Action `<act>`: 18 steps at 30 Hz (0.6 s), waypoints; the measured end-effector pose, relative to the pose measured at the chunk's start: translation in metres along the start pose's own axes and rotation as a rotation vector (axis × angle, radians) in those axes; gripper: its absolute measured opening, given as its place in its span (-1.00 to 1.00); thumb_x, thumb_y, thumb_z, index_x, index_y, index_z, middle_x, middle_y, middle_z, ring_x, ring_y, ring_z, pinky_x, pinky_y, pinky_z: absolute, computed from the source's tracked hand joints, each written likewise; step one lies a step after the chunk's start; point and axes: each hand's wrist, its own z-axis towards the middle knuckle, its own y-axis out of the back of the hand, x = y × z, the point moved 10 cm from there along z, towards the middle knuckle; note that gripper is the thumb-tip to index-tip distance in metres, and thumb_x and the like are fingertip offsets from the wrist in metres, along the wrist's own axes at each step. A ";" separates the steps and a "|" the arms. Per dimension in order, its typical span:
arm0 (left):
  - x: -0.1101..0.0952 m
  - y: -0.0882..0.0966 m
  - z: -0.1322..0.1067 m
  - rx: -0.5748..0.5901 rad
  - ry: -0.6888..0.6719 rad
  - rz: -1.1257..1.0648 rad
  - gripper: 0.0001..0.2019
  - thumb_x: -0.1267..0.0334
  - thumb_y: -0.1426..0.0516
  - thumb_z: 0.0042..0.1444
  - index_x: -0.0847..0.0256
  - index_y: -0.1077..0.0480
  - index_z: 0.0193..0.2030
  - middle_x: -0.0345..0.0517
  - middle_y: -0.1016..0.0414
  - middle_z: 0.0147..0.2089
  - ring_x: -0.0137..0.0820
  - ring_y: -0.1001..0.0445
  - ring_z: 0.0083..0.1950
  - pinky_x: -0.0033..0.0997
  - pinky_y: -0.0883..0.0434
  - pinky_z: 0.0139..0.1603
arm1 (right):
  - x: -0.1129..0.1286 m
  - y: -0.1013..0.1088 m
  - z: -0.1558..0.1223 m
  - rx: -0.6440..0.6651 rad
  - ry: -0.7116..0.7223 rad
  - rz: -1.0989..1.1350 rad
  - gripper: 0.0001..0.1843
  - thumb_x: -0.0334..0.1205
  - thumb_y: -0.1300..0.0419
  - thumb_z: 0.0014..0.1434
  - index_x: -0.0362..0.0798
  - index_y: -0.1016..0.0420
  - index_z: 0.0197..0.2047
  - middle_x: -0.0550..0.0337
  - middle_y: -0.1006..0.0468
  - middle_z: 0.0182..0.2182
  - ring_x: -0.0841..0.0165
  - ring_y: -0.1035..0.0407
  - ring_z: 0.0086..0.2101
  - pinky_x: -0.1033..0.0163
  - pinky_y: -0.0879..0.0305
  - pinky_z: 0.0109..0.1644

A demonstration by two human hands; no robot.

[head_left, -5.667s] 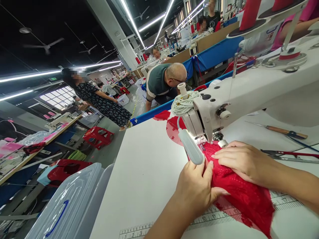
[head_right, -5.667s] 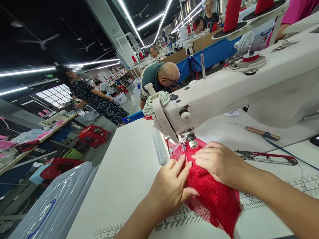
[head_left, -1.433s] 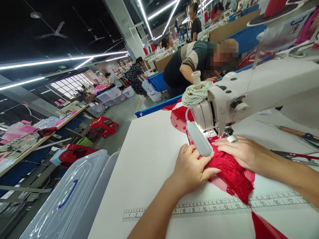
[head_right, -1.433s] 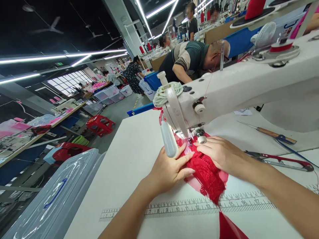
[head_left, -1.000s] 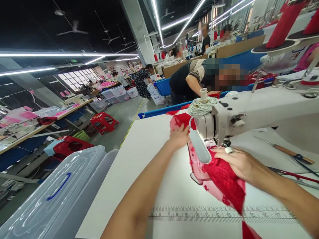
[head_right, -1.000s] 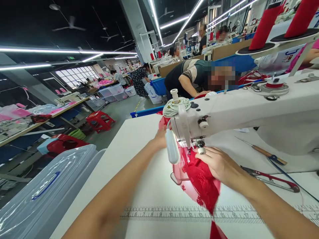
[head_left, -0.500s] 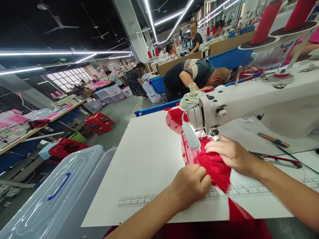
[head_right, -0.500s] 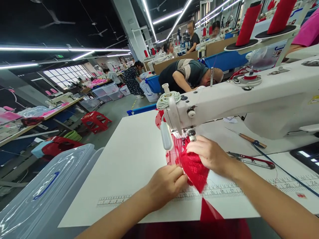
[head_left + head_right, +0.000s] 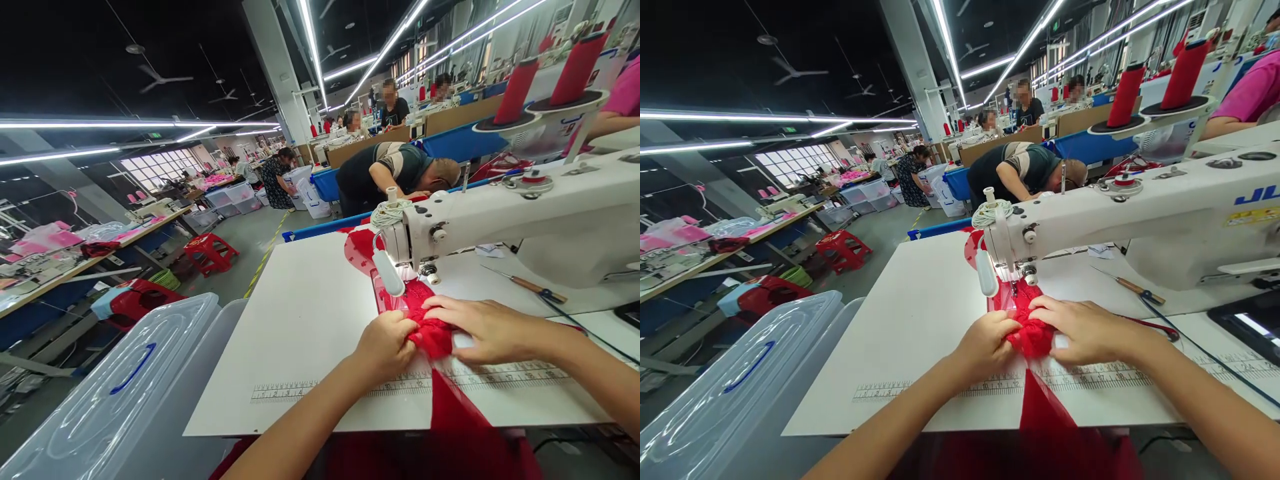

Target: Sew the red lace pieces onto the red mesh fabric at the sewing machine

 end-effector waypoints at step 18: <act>0.010 0.000 0.003 -0.074 0.017 0.065 -0.80 0.55 0.02 0.09 0.21 -0.34 -0.31 -0.03 -0.46 -0.25 -0.29 -0.44 -0.26 -0.34 -0.41 -0.33 | -0.012 -0.008 0.022 -0.122 -0.054 0.244 -0.84 -0.48 0.01 0.08 -0.02 -0.27 -0.36 0.15 -0.37 -0.37 0.31 -0.26 -0.38 0.26 -0.16 -0.35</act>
